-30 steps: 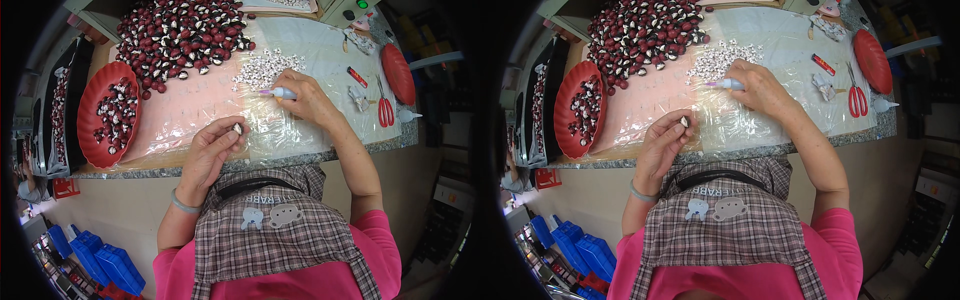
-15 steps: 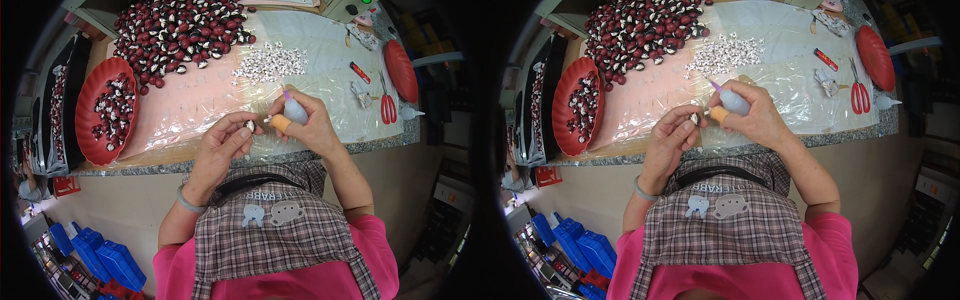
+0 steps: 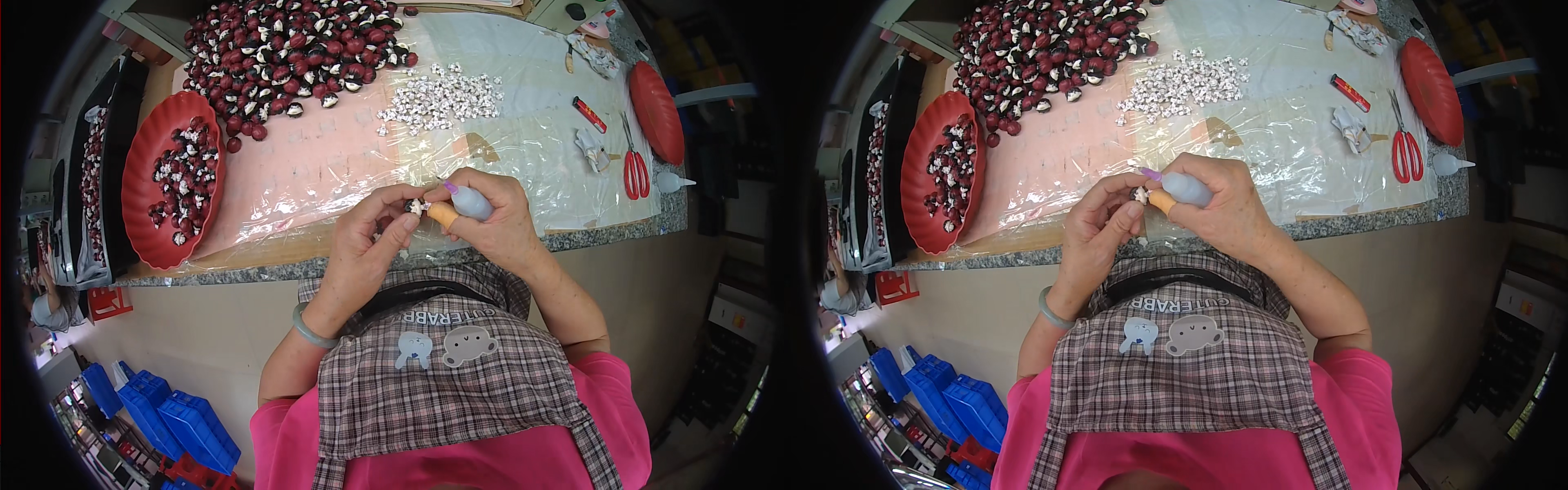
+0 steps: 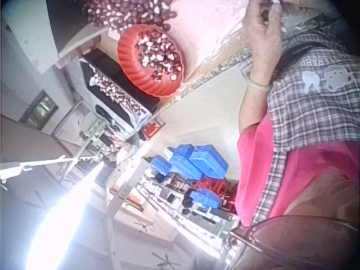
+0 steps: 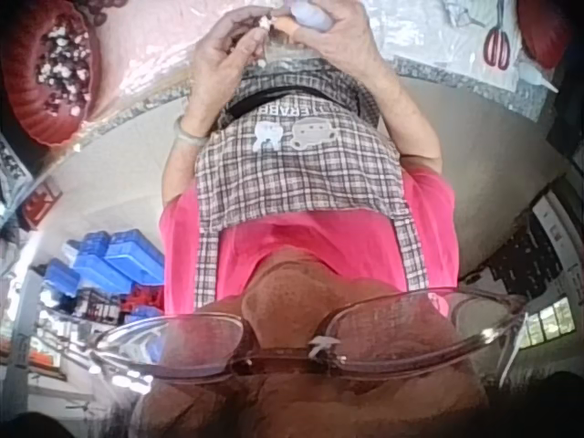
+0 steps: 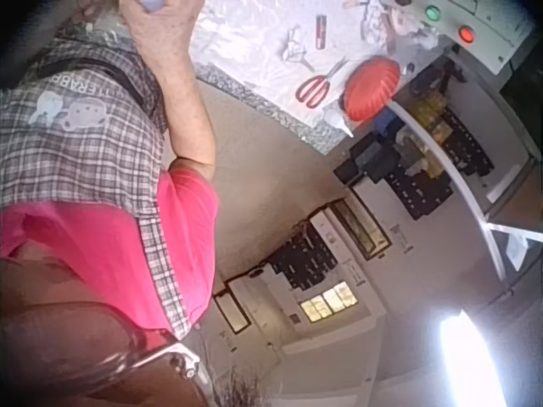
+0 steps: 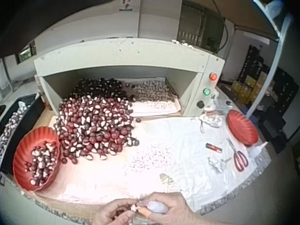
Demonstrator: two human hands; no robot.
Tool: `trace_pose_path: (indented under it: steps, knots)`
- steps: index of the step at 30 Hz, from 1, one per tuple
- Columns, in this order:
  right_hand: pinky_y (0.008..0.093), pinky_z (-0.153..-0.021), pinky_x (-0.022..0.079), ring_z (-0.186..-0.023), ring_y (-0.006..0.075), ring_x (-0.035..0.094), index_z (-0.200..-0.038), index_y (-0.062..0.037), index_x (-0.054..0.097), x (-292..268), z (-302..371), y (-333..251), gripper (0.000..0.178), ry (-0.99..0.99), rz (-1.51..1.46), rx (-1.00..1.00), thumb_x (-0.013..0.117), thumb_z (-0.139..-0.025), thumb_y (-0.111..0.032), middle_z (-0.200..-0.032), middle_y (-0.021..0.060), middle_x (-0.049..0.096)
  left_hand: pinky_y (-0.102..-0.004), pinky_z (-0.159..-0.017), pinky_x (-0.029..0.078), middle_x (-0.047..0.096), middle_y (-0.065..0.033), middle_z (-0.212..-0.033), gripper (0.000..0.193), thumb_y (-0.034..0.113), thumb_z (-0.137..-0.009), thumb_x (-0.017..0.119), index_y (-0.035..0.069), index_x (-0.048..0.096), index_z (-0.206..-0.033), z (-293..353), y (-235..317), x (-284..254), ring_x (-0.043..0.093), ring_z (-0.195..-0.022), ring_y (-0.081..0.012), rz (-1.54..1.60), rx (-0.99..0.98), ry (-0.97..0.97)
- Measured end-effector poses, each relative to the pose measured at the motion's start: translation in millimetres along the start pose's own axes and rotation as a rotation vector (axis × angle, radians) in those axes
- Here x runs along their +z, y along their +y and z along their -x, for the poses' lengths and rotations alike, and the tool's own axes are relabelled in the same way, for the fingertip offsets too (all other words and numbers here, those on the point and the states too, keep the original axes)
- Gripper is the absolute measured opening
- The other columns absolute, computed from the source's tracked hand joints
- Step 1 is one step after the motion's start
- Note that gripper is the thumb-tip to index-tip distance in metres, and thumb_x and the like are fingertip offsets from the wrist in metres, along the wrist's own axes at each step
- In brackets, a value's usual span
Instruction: Assembling small toy components by applying glue from a bottle to black plastic bases and attaching decorative white and pink pieces.
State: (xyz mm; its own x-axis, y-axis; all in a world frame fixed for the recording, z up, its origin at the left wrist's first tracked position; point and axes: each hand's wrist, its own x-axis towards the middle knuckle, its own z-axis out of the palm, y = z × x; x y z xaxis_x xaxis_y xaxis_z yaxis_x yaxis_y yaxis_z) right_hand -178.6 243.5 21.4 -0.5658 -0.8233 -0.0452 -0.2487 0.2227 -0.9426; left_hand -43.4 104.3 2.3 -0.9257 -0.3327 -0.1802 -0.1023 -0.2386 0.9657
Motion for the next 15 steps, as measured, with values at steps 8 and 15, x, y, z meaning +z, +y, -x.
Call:
trace_pose_path:
  steps: [8,15]
  knots:
    - [0.0293,-0.060,0.050,-0.068,0.0200,0.066,-0.086,-0.0018,0.064,23.0,5.5,16.4,0.013,0.174,-0.002,-0.235,0.072,-0.075,-0.003,-0.078,0.0100,0.066,-0.0281,-0.065,0.049,0.063,-0.0102,-0.089,0.023,0.003,-0.087,0.059,0.002,0.061,-0.110,0.3,-0.8,7.0,0.062,-0.073,-0.0179,-0.410,0.262,0.117]
    - [0.0301,-0.063,0.050,-0.073,0.0221,0.066,-0.094,-0.0033,0.065,20.6,-2.0,11.9,0.021,0.126,0.102,-0.344,0.073,-0.075,-0.002,-0.082,0.0109,0.065,-0.0279,-0.066,0.049,0.062,-0.0107,-0.090,0.022,0.001,-0.087,0.059,0.002,0.061,-0.109,1.1,1.4,-2.2,0.061,-0.073,-0.0184,-0.350,0.189,0.131]
